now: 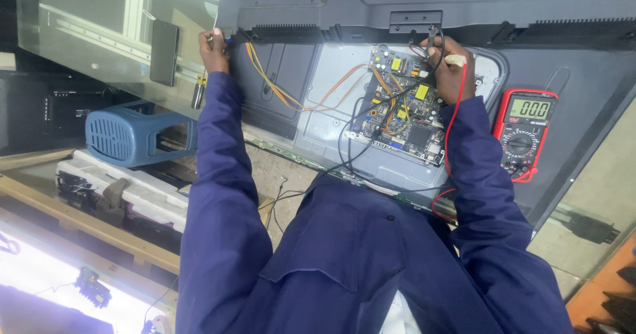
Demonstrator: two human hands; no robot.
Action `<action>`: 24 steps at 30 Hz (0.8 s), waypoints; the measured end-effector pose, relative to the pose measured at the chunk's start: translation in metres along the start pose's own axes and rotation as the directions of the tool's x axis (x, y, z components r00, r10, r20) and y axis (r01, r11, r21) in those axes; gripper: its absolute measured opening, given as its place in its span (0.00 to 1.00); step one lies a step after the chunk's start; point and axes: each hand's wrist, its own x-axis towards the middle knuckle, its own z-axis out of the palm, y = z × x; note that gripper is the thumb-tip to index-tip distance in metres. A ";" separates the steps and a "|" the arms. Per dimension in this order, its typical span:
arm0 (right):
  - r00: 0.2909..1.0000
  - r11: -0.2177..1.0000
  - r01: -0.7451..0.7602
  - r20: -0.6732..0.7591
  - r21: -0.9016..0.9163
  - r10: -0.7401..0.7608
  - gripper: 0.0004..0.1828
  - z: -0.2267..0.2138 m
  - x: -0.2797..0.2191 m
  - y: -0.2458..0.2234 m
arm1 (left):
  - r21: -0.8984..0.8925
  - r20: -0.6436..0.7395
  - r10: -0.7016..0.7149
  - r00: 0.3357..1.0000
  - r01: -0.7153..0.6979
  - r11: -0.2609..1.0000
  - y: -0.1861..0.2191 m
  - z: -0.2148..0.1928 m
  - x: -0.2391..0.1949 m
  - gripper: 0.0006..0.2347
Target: The person uses a multimeter to test various points on the exposed circuit board of a disassembled television. They hold the multimeter probes against different components and wires while observing the readings on the device's display.
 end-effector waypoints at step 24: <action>0.997 0.997 0.071 -0.025 -0.015 -0.072 0.26 0.001 0.001 0.007 | 0.031 0.116 -0.115 0.987 0.112 0.993 -0.023 0.003 0.043 0.07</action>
